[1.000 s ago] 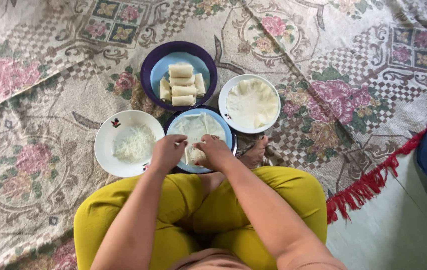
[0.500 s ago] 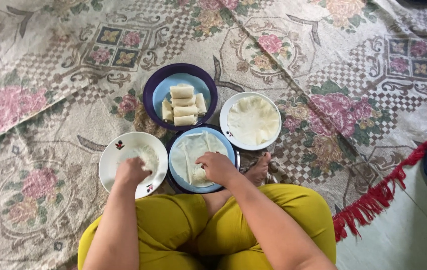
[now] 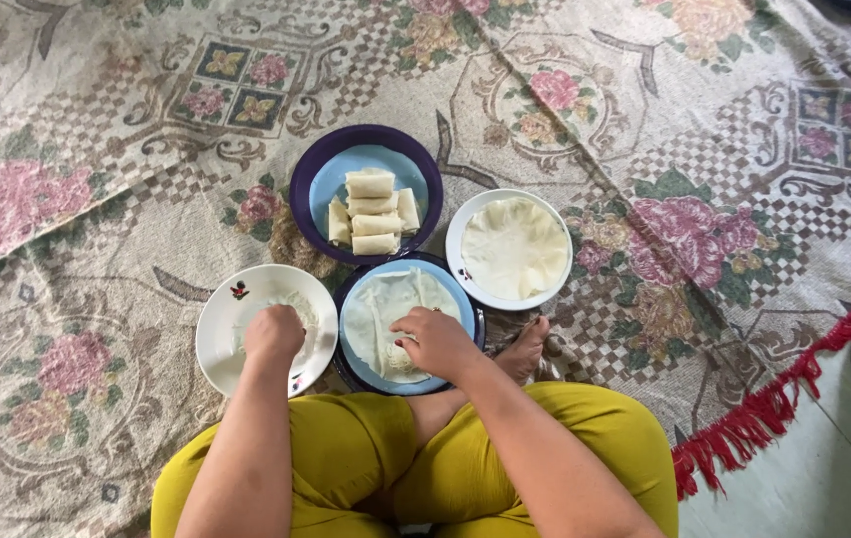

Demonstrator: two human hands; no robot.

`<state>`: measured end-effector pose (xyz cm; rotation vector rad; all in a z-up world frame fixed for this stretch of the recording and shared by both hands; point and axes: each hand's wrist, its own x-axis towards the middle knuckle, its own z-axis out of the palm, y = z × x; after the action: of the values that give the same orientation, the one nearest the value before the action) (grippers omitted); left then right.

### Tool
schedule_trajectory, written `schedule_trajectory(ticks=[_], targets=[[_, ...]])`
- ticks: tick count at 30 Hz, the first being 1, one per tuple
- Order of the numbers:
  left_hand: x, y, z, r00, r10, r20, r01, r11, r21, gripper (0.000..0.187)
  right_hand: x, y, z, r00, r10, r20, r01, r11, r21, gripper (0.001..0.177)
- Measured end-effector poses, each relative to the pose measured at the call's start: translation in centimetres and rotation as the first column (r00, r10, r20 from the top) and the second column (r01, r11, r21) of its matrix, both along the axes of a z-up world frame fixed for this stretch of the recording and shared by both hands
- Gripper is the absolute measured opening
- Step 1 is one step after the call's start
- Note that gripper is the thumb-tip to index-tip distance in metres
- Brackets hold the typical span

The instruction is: The person sits on the floor and prepares spring rolls by hand. They place shredded filling onto a thin wrapper, fold the sides, and roll it into a cylinder, then place the finished roll onto a plate.

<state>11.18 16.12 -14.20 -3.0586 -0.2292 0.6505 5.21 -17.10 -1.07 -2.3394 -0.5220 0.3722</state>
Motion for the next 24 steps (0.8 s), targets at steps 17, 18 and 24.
schedule_trajectory(ticks=[17,18,24], targets=[[-2.9,0.4,13.7,0.940,0.306,0.151,-0.170,0.803,-0.571,0.027,0.0,-0.2,-1.1,1.000,-0.017,0.018,0.018,1.000,-0.020,0.023],[-3.0,0.2,14.2,0.935,0.312,0.166,-0.159,0.790,-0.592,0.027,0.2,-0.3,-1.3,0.999,-0.015,0.037,0.016,0.999,-0.033,0.023],[-3.6,-0.5,17.1,0.929,0.336,0.153,-0.109,0.645,-0.756,0.029,0.3,-0.5,-0.8,0.999,-0.045,0.007,0.045,0.999,-0.009,0.024]])
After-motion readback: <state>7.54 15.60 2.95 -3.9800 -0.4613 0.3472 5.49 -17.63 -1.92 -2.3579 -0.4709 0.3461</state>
